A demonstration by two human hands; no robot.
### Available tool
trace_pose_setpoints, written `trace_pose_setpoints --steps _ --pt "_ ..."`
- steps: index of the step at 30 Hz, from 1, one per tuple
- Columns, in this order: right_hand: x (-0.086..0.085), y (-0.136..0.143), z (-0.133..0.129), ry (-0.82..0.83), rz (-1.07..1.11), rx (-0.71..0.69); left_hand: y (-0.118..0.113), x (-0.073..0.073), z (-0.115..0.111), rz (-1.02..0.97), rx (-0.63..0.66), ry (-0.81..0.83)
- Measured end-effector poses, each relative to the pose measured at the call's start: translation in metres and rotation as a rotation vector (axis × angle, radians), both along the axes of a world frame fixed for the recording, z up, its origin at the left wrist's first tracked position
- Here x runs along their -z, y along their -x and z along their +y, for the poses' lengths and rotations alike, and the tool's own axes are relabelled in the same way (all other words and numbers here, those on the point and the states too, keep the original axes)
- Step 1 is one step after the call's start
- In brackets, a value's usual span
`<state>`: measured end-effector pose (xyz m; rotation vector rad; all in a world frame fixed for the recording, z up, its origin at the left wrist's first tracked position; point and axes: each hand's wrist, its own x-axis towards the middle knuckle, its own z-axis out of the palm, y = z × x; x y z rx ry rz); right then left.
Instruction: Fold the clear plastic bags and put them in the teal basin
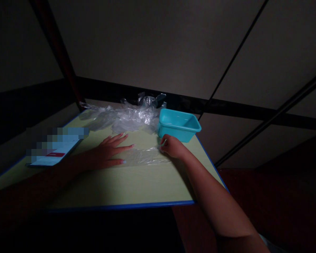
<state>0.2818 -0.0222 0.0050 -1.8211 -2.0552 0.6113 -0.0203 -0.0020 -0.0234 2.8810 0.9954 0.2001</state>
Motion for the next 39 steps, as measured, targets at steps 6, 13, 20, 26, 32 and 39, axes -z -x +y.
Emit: trace_pose_setpoints --steps 6,13,20,26,32,39 --pt "-0.002 0.005 -0.005 -0.234 -0.167 -0.041 -0.003 -0.003 0.005 -0.277 -0.056 -0.030" --pt "-0.013 0.020 -0.021 -0.424 -0.014 -0.317 -0.005 -0.026 0.008 -0.647 -0.359 0.066" --pt "-0.010 0.042 -0.042 -0.277 -0.007 -0.710 -0.004 -0.015 0.012 -0.719 -0.406 0.253" --pt "-0.002 0.050 -0.052 -0.008 -0.090 -0.810 -0.003 -0.016 0.011 -0.700 -0.386 0.313" --pt "-0.009 0.055 -0.060 0.032 -0.057 -0.886 -0.004 -0.027 0.008 -0.597 -0.422 0.250" --pt "-0.013 0.031 -0.033 -0.243 0.066 -0.605 -0.007 -0.033 0.006 -0.500 -0.409 0.200"
